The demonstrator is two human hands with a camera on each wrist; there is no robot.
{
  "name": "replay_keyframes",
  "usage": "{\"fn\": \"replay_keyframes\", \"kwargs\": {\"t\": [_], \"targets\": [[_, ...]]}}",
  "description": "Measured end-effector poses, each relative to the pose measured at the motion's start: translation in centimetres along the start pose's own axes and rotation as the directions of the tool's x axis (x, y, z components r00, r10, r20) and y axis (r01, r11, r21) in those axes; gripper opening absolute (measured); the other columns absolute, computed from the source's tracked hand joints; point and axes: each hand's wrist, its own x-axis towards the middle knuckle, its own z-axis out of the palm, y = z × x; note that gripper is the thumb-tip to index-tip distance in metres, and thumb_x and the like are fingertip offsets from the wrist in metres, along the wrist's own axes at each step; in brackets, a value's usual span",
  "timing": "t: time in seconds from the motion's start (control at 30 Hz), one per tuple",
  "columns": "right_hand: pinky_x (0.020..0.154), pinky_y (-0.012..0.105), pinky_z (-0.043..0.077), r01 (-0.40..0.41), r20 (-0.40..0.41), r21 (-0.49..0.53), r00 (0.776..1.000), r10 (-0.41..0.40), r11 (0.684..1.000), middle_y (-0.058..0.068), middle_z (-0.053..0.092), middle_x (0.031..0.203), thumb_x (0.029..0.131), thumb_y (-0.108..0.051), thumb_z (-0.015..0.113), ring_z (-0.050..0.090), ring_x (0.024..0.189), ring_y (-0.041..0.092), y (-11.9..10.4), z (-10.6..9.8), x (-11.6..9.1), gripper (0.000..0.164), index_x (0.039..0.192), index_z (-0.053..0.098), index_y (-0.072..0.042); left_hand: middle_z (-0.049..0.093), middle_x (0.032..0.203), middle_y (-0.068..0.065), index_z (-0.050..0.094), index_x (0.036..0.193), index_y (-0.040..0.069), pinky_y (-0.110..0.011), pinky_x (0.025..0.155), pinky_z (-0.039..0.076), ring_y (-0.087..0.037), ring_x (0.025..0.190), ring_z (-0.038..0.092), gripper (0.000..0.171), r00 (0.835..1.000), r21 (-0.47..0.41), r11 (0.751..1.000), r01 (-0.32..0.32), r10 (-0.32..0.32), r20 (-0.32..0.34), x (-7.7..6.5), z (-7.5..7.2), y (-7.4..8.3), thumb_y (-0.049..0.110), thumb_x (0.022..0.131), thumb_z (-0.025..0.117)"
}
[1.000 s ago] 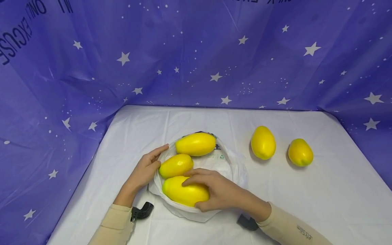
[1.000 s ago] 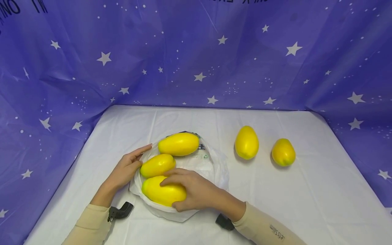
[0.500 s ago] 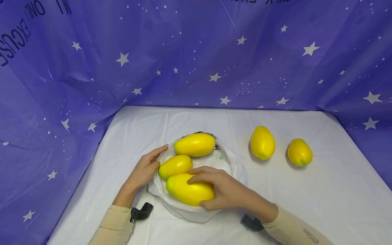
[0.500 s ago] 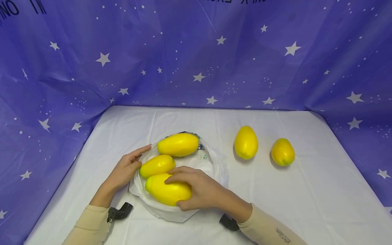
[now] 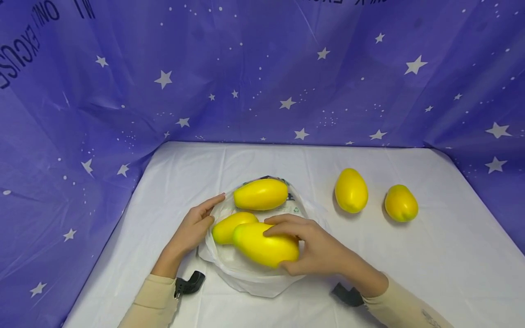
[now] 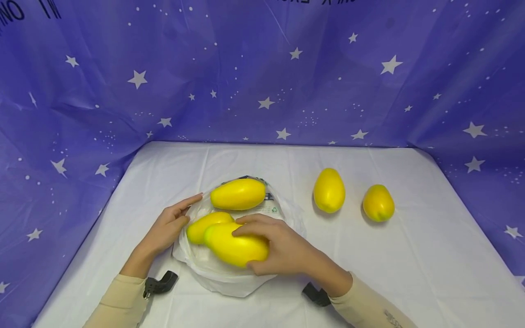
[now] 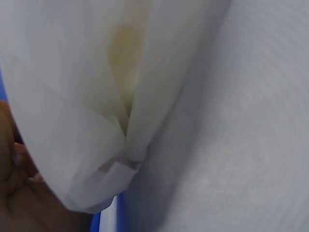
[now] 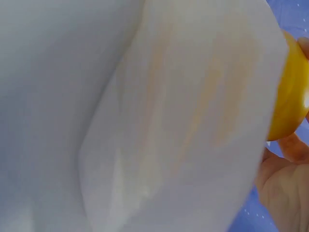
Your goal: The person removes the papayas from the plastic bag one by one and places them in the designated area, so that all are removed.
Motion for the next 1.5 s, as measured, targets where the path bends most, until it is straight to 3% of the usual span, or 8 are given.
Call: {"fn": "replay_keyframes", "kwargs": {"t": [0.1, 0.27, 0.53, 0.7, 0.83, 1.03, 1.23, 1.5], "targets": [[0.07, 0.026, 0.051, 0.001, -0.024, -0.002, 1.0, -0.001, 1.0, -0.004, 0.05, 0.142, 0.068, -0.013, 0.084, 0.052, 0.114, 0.014, -0.1, -0.7, -0.2, 0.065, 0.128, 0.061, -0.028, 0.04, 0.151, -0.003, 0.044, 0.147, 0.007, -0.037, 0.107, 0.034, -0.019, 0.135, 0.038, 0.057, 1.0, -0.008, 1.0, 0.006, -0.006, 0.004, 0.0, 0.0, 0.0, -0.008, 0.092, 0.038], [0.062, 0.027, 0.048, -0.005, -0.064, -0.012, 0.998, 0.004, 1.0, -0.003, 0.05, 0.142, 0.068, -0.009, 0.084, 0.053, 0.103, 0.015, -0.1, -1.9, -0.5, 0.066, 0.128, 0.062, -0.027, 0.04, 0.151, -0.003, 0.044, 0.147, 0.008, -0.038, 0.107, 0.034, -0.02, 0.135, 0.039, 0.057, 1.0, -0.006, 1.0, 0.018, -0.018, 0.003, -0.1, 0.0, 0.1, -0.008, 0.092, 0.038], [0.071, 0.03, 0.052, -0.087, -0.156, -0.047, 0.985, 0.079, 0.995, 0.003, 0.051, 0.141, 0.065, -0.001, 0.084, 0.054, 0.112, 0.017, -0.9, -4.2, -1.1, 0.067, 0.126, 0.062, -0.018, 0.039, 0.152, -0.003, 0.044, 0.147, 0.009, -0.039, 0.11, 0.032, -0.02, 0.137, 0.035, 0.057, 1.0, 0.012, 1.0, 0.024, -0.024, -0.006, -0.1, 0.0, 0.2, -0.008, 0.092, 0.039], [0.082, 0.032, 0.055, -0.119, -0.238, -0.03, 0.965, 0.108, 0.992, 0.011, 0.053, 0.137, 0.065, 0.007, 0.082, 0.051, 0.122, 0.021, -2.2, -6.1, -1.3, 0.061, 0.122, 0.064, -0.007, 0.039, 0.152, -0.004, 0.044, 0.147, 0.007, -0.039, 0.109, 0.032, -0.021, 0.137, 0.035, 0.057, 1.0, 0.014, 1.0, 0.023, -0.023, -0.001, -0.1, 0.1, 0.2, -0.008, 0.092, 0.038], [0.086, 0.029, 0.054, -0.132, -0.294, -0.024, 0.948, 0.119, 0.991, 0.01, 0.053, 0.137, 0.065, 0.011, 0.081, 0.05, 0.124, 0.021, -1.5, -7.2, -1.9, 0.062, 0.122, 0.064, -0.005, 0.039, 0.152, -0.003, 0.044, 0.147, 0.007, -0.037, 0.109, 0.031, -0.019, 0.137, 0.035, 0.056, 1.0, 0.016, 0.999, 0.028, -0.028, 0.001, 0.0, 0.1, 0.2, -0.007, 0.093, 0.038], [0.087, 0.027, 0.053, -0.162, -0.376, 0.03, 0.912, 0.161, 0.986, 0.003, 0.052, 0.139, 0.065, 0.01, 0.083, 0.048, 0.127, 0.019, 1.7, -8.5, -3.5, 0.068, 0.126, 0.064, -0.012, 0.04, 0.151, -0.003, 0.044, 0.147, 0.008, -0.037, 0.108, 0.033, -0.019, 0.135, 0.038, 0.057, 1.0, 0.003, 1.0, 0.022, -0.022, 0.005, 0.0, 0.1, 0.1, -0.007, 0.093, 0.038], [0.087, 0.022, 0.051, -0.16, -0.455, 0.032, 0.877, 0.157, 0.987, 0.011, 0.051, 0.14, 0.065, 0.013, 0.082, 0.046, 0.129, 0.019, 2.9, -10.2, -4.9, 0.069, 0.128, 0.061, -0.007, 0.04, 0.151, -0.004, 0.043, 0.147, 0.008, -0.039, 0.11, 0.031, -0.02, 0.137, 0.036, 0.057, 1.0, 0.001, 1.0, 0.013, -0.013, 0.007, 0.0, 0.0, 0.1, -0.008, 0.093, 0.038], [0.083, 0.017, 0.051, -0.281, -0.595, -0.01, 0.773, 0.221, 0.96, 0.01, 0.055, 0.134, 0.067, 0.013, 0.081, 0.054, 0.115, 0.015, 2.7, -12.2, -6.4, 0.067, 0.129, 0.061, -0.004, 0.039, 0.152, -0.003, 0.043, 0.147, 0.009, -0.037, 0.11, 0.031, -0.019, 0.137, 0.035, 0.057, 1.0, 0.001, 1.0, 0.024, -0.024, 0.008, 0.0, 0.0, 0.1, -0.007, 0.093, 0.038]]}}
